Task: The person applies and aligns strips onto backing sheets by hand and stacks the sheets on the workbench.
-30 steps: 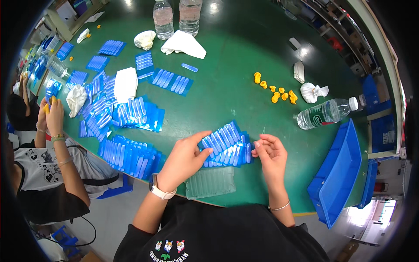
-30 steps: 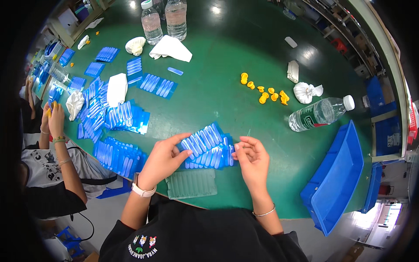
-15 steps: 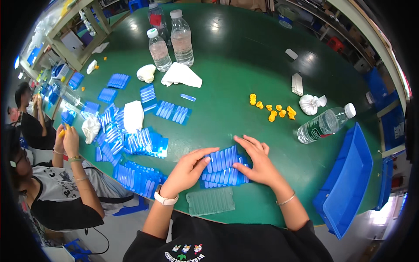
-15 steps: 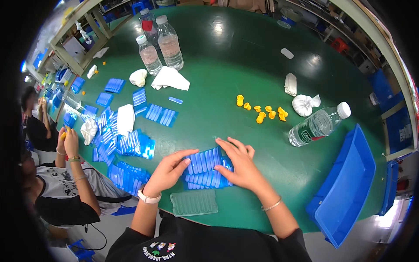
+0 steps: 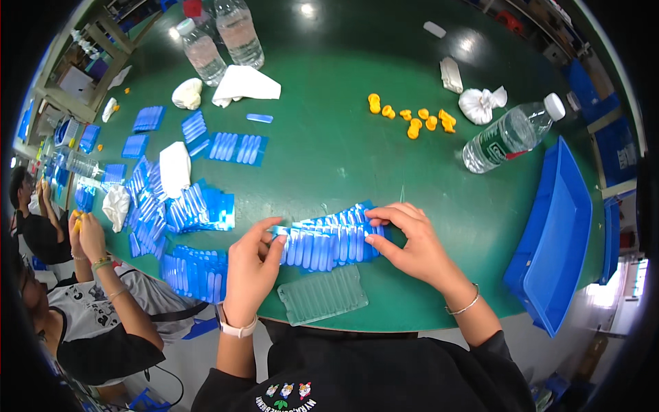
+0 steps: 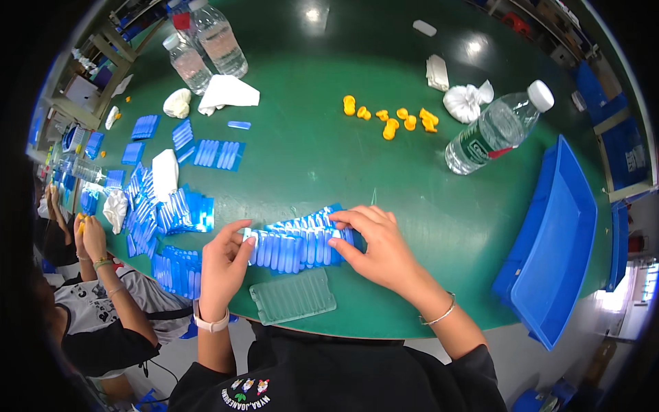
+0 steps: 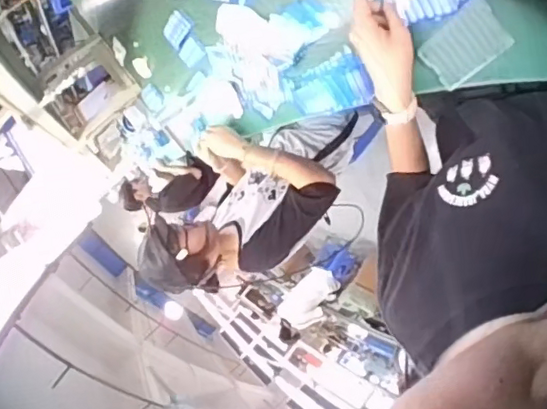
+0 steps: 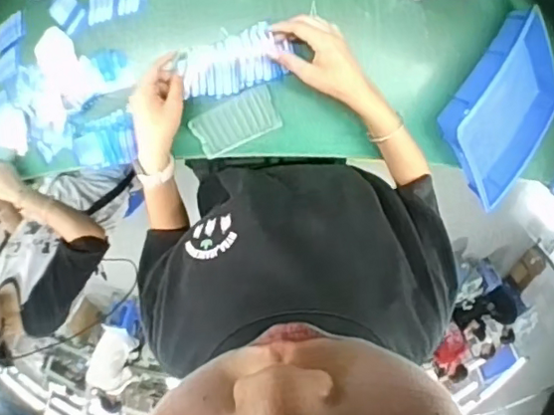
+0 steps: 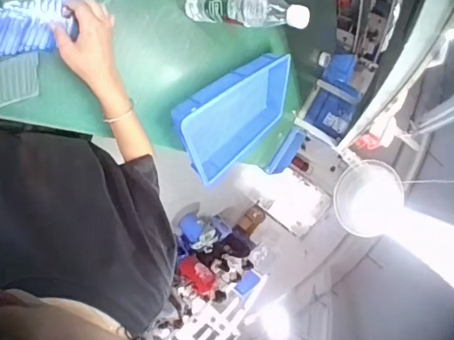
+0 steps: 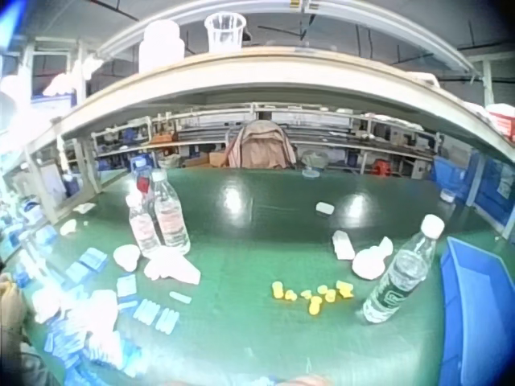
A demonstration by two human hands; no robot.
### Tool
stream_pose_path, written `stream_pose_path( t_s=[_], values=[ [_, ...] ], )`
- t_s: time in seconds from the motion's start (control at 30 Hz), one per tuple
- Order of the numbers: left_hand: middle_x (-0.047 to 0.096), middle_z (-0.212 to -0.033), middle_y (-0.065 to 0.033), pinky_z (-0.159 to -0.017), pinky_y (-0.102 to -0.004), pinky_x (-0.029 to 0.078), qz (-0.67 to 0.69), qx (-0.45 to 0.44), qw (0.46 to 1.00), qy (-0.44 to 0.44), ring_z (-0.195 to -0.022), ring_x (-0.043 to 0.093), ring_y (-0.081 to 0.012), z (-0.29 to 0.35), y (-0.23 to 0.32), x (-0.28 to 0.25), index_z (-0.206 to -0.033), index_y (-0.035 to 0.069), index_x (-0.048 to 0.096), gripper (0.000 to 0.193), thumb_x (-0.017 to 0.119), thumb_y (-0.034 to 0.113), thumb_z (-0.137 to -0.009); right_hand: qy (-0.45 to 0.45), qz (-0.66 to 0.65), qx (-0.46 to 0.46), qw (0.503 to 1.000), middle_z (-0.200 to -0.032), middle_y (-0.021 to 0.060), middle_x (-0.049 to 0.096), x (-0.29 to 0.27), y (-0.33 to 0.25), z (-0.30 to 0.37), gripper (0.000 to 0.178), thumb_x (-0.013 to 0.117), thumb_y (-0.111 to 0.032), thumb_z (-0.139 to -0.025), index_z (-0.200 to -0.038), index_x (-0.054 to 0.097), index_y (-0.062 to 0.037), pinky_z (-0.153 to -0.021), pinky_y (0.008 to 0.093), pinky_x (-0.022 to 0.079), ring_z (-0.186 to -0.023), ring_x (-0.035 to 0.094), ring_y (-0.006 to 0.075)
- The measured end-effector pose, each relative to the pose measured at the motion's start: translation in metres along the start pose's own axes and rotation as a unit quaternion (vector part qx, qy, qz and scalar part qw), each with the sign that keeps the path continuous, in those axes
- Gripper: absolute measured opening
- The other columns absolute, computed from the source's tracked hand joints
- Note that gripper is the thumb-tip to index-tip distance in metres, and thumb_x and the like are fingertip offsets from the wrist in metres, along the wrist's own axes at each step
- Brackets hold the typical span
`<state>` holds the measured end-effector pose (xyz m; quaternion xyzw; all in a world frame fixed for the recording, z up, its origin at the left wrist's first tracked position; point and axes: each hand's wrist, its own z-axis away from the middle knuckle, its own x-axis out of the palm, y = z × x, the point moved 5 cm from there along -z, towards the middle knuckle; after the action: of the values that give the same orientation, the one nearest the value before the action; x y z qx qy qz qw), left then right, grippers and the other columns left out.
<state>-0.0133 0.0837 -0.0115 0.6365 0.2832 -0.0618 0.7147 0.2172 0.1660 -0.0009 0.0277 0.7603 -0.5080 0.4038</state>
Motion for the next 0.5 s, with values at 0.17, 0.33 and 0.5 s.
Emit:
stream_pose_path(
  t_s=[0.17,0.33,0.5],
  values=[
    [0.056,-0.096,-0.0141,-0.059,-0.0325,0.046,-0.225,-0.038,0.973,0.024,-0.068,0.057,-0.0239,0.012,0.005,-0.001,-0.116,0.003,0.056,0.036,0.063,0.004,-0.081,-0.021,0.097,0.001,0.995,-0.115,0.0051,0.052,0.005,-0.008,0.010,0.042,0.074,-0.025,-0.072,-0.109,0.061,-0.0107,-0.087,0.0363,0.030,-0.105,0.046,0.0231],
    [0.052,-0.111,-0.0159,-0.086,-0.0372,0.043,-0.269,0.113,0.948,0.128,-0.102,0.051,-0.0318,0.015,0.021,-0.004,-0.114,0.004,0.057,0.035,0.065,0.004,-0.079,-0.043,0.145,-0.016,0.988,-0.120,0.0059,0.049,0.012,-0.011,0.009,0.047,0.076,-0.026,-0.069,-0.111,0.061,-0.0118,-0.089,0.0389,0.028,-0.110,0.041,0.0267],
    [0.052,-0.120,-0.0137,-0.094,-0.0448,0.038,-0.247,0.290,0.921,-0.081,-0.113,0.049,-0.0328,0.001,0.050,0.040,-0.117,0.008,0.057,0.047,0.072,0.010,-0.072,-0.046,0.126,0.025,0.991,-0.118,0.0053,0.049,0.008,-0.008,0.006,0.045,0.076,-0.022,-0.068,-0.108,0.059,-0.0102,-0.089,0.0398,0.028,-0.109,0.042,0.0266]
  ],
)
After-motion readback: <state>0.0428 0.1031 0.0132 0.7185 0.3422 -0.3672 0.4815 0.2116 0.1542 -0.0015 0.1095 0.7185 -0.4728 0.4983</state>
